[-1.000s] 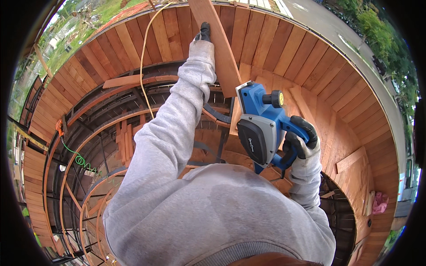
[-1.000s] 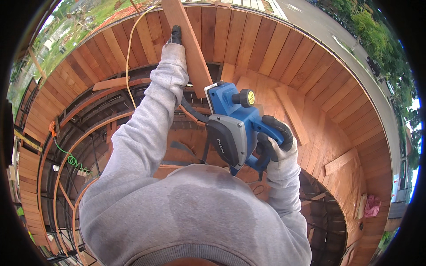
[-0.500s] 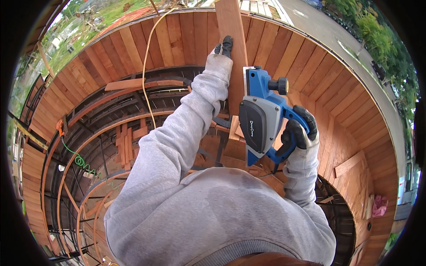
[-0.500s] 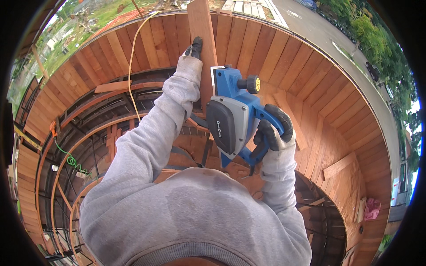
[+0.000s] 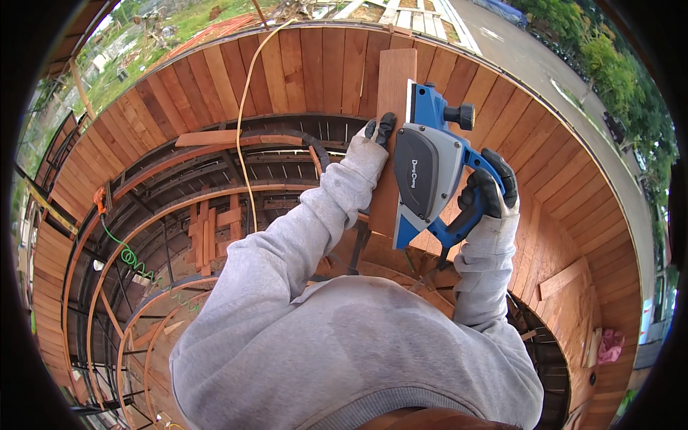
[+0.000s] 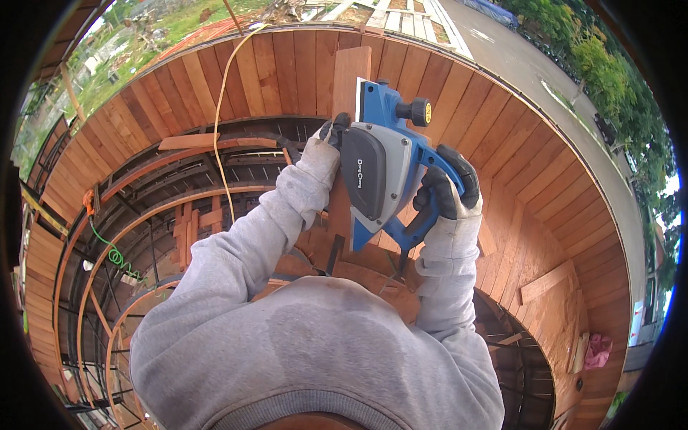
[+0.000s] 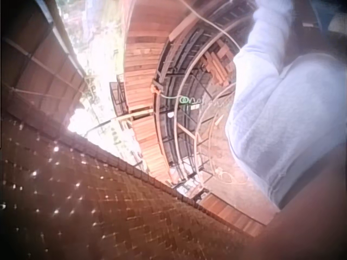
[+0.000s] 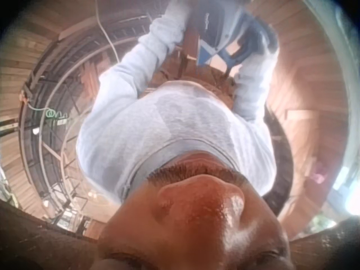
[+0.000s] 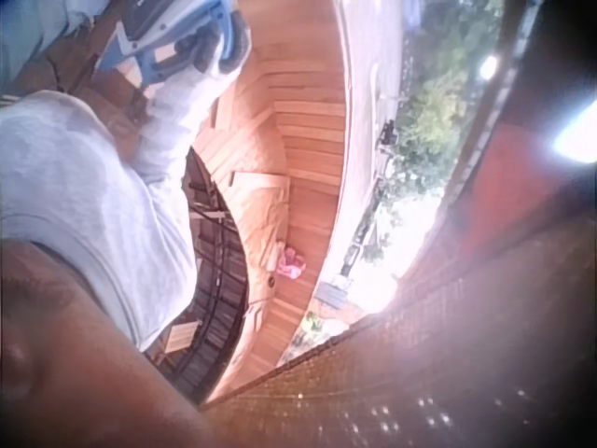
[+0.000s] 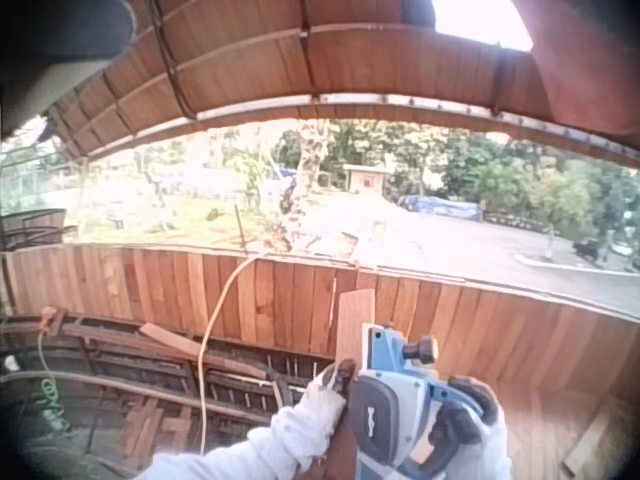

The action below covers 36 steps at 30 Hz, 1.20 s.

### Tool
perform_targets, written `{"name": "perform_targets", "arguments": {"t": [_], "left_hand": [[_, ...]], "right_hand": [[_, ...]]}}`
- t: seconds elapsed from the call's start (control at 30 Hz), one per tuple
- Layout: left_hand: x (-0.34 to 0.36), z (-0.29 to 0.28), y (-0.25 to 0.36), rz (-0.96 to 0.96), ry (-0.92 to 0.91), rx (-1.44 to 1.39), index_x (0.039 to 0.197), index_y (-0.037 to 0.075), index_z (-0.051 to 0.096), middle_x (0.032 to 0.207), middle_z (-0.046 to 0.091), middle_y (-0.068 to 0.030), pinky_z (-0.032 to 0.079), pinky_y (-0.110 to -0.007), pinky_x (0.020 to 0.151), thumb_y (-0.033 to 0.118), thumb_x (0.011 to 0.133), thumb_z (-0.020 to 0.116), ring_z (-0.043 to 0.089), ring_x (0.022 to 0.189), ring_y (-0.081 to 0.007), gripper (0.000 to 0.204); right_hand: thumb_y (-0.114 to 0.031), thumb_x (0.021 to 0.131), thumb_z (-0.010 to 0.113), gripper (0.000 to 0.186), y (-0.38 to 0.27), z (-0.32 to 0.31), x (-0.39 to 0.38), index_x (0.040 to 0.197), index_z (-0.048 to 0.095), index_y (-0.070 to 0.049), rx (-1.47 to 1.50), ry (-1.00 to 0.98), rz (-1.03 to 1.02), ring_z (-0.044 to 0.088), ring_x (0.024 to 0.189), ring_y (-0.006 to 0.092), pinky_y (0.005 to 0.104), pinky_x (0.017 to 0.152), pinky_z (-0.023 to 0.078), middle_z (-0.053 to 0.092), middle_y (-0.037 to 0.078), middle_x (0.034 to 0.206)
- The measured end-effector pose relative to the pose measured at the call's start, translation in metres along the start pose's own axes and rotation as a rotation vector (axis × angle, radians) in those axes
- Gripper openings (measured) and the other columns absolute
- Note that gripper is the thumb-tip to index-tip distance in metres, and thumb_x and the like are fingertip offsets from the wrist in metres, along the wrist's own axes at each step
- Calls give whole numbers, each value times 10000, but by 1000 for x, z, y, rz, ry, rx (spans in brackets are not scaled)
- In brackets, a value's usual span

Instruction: The person measures a gap in a curved wooden structure with a tape measure, then uses a nail gun to fasten wooden planks into place. The person also uses a level to ensure alignment and a nail gun to secure the planks.

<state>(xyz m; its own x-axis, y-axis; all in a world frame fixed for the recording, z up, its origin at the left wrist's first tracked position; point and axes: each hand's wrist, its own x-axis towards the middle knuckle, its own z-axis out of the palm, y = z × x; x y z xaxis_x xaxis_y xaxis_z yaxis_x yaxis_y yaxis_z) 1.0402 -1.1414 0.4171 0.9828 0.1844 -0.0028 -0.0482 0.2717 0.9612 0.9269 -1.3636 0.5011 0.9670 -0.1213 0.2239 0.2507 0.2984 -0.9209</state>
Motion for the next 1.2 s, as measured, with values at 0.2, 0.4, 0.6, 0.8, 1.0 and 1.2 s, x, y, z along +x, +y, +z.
{"name": "perform_targets", "arguments": {"t": [0.2,0.4,0.6,0.8,1.0,1.2], "left_hand": [[27,-15,35,139,154,179,1154,12,678,906,694,-137,491,-340,769,471,999,569,602,782,-253,496],[74,-39,104,186,301,100,1131,84,700,862,675,-69,506,-348,637,659,887,620,600,692,-193,630],[60,-12,114,125,268,14,1179,58,686,860,679,-112,502,-373,678,659,904,595,604,722,-230,667],[39,11,98,187,224,118,1101,23,688,858,681,-140,494,-357,707,580,946,587,595,725,-261,587],[19,14,78,360,177,291,1043,8,685,852,667,-188,488,-340,739,483,987,584,580,745,-294,488],[7,10,62,265,144,260,1055,17,678,864,666,-165,489,-329,738,461,991,591,582,753,-259,457]], "right_hand": [[-168,910,712,410,-6,-5,-1,1277,594,-29,-51,-13,-80,619,643,133,266,571,517,653,59,858],[-145,902,710,410,2,-30,-30,1283,598,-41,-155,-83,21,606,608,119,246,527,491,617,25,787],[-140,887,719,418,1,-30,-44,1277,600,-43,-129,-95,111,600,604,127,247,535,493,622,36,795],[-164,919,710,397,-1,-26,-40,1275,591,-31,-95,-77,70,627,640,145,255,563,514,649,54,847],[-143,911,696,390,-2,-15,-30,1275,600,-41,-93,-25,24,602,599,127,259,534,501,624,37,789],[-167,910,723,402,-9,-7,-22,1264,596,-25,-71,-32,18,627,642,136,268,565,521,640,48,830]]}}
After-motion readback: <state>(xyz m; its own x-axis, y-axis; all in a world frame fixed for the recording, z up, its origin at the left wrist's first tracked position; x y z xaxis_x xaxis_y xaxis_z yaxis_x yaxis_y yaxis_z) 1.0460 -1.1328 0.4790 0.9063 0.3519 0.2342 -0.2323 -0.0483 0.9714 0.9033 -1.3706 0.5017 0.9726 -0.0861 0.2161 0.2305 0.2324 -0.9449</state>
